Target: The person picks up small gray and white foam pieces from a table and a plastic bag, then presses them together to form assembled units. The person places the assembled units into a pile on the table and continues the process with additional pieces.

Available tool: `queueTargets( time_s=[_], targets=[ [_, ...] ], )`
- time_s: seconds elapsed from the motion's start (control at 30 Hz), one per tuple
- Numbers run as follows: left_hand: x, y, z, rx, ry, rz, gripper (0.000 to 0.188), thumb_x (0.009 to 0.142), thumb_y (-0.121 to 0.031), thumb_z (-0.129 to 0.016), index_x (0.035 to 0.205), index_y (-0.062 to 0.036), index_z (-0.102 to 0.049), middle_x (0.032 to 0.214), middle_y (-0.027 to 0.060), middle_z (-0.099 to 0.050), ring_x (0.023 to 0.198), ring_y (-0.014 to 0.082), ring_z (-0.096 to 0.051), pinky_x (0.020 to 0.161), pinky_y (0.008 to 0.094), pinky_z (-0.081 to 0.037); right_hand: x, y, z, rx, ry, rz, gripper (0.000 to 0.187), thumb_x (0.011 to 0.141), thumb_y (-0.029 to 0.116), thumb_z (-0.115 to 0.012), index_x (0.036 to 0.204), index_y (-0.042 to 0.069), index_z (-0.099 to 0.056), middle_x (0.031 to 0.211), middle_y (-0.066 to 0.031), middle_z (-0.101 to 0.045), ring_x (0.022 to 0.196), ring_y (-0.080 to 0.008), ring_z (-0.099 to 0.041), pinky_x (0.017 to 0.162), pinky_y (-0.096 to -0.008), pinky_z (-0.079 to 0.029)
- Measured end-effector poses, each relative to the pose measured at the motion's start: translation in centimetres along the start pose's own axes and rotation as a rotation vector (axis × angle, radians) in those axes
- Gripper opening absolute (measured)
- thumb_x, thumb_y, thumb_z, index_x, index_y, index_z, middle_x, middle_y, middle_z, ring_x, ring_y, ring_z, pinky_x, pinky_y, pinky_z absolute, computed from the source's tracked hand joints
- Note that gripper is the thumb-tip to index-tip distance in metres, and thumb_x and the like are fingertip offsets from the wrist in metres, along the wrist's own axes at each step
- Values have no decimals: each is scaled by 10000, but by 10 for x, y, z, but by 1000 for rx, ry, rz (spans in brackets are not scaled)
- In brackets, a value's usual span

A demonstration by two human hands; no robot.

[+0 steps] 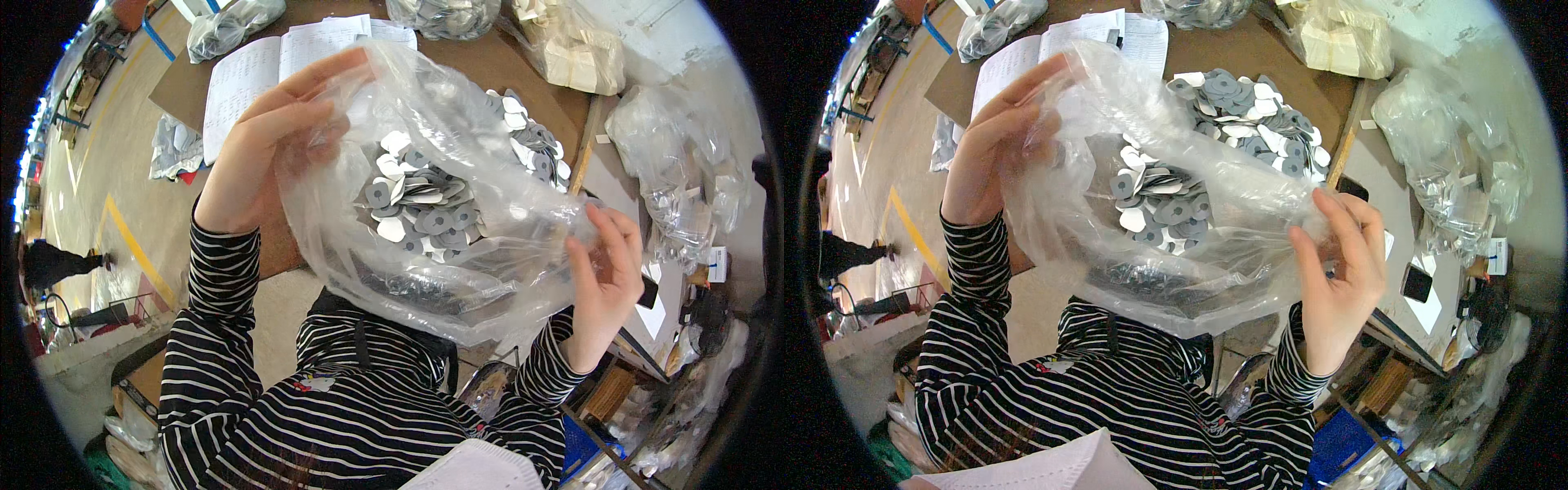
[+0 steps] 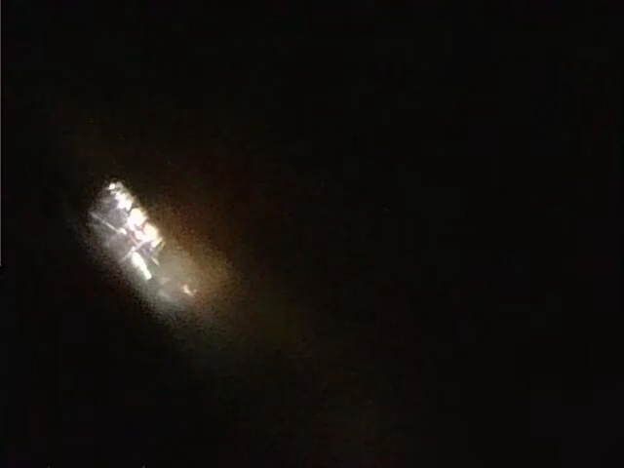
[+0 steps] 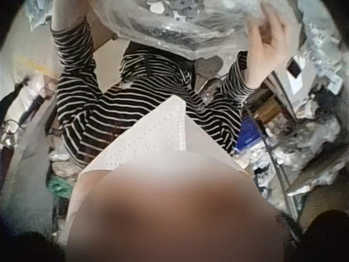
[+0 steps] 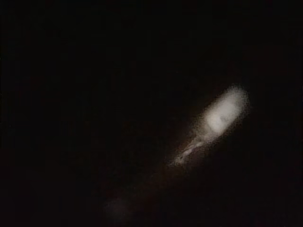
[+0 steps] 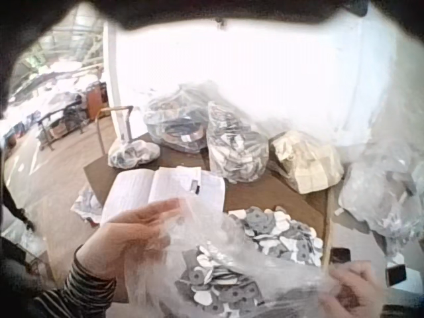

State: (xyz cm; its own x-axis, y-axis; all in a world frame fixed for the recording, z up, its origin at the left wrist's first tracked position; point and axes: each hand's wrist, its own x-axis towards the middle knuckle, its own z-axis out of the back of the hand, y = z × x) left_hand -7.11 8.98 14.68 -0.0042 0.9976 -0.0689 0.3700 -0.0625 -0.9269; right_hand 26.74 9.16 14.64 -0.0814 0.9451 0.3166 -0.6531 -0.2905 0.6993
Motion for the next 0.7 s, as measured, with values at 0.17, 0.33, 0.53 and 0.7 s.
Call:
queueTargets(
  time_s=[0.17,0.33,0.53,0.7],
  targets=[
    [-7,16,21,752,21,-117,816,793,7,-751,1529,-17,-400,1325,62,-620,797,71,-493,714,231,-486,17,-8,-24,-504,82,76,573,724,54,-835,1254,-46,-643,1384,-157,-551,1178,-300,-579,988,-362,-472],
    [-3,51,27,926,-7,-267,486,917,-96,-697,1387,-37,-590,944,46,-734,727,62,-522,676,251,-499,1,1,-54,-597,110,359,752,749,128,-823,1433,43,-523,1608,-196,-300,1438,-480,-267,1178,-567,-255],
    [15,75,4,617,41,-522,233,970,-124,-593,1163,-12,-662,1054,147,-704,894,263,-679,864,367,-535,10,-25,-115,-397,229,368,808,759,139,-798,1484,42,-454,1503,-219,-452,1372,-396,-436,1168,-533,-296],
    [5,48,49,-13,121,109,257,987,-148,-609,1232,-69,-628,1098,63,-651,889,76,-594,724,264,-523,66,-66,-127,-121,275,200,707,813,122,-746,1461,31,-478,1434,-213,-535,1320,-372,-497,1149,-520,-327]
  ],
)
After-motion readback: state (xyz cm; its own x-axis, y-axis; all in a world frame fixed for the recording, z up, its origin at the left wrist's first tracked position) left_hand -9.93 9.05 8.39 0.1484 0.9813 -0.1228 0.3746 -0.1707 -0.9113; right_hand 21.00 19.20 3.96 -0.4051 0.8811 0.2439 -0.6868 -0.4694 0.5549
